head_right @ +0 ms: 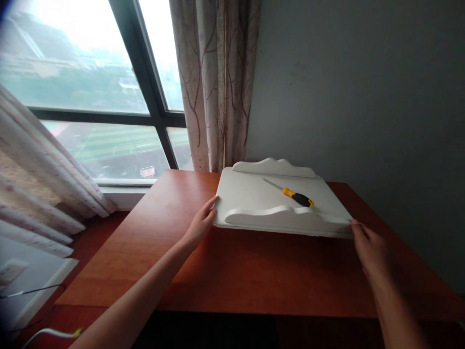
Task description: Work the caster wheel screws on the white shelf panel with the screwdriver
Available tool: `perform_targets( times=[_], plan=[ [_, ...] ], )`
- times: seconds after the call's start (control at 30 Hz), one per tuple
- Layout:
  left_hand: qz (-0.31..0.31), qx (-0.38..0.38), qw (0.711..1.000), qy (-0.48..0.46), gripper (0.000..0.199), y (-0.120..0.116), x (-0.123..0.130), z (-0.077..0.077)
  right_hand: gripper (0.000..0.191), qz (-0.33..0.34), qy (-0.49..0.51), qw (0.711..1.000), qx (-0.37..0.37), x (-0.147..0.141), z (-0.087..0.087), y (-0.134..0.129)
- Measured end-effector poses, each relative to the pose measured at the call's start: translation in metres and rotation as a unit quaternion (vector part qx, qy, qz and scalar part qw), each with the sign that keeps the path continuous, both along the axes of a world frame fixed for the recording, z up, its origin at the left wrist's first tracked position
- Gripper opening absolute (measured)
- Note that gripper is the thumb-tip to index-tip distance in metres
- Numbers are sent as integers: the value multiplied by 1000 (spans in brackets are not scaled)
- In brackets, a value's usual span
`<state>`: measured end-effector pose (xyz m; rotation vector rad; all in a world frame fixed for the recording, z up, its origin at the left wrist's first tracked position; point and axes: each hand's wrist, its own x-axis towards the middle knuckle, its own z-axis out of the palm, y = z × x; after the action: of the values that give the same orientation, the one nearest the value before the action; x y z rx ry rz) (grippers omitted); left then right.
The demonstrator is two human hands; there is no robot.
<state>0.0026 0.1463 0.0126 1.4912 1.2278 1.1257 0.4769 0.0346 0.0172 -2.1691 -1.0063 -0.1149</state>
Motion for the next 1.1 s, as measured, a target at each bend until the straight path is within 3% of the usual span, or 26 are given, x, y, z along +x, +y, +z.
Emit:
perform_targets(
  times=[0.23, 0.47, 0.7, 0.87, 0.97, 1.1],
  plan=[
    [59, -28, 998, -16, 60, -35, -74, 17, 63, 70, 71, 995, -14, -73, -2, -21],
    [135, -29, 990, -11, 60, -61, -131, 21, 62, 151, 34, 988, -22, -135, 11, -47],
    [174, -43, 984, -2, 62, -78, -161, 31, 68, 172, -38, 983, -61, -155, 23, -60],
    [169, -45, 985, 3, 66, -77, -165, 29, 59, 220, -135, 964, -69, -165, 56, -32],
    [172, -33, 985, 1, 64, -76, -165, 26, 49, 331, -135, 932, -60, -192, 81, 4],
    [178, -33, 983, -12, 63, -75, -168, 20, 41, 443, -139, 876, -126, -235, 105, 54]
  ],
)
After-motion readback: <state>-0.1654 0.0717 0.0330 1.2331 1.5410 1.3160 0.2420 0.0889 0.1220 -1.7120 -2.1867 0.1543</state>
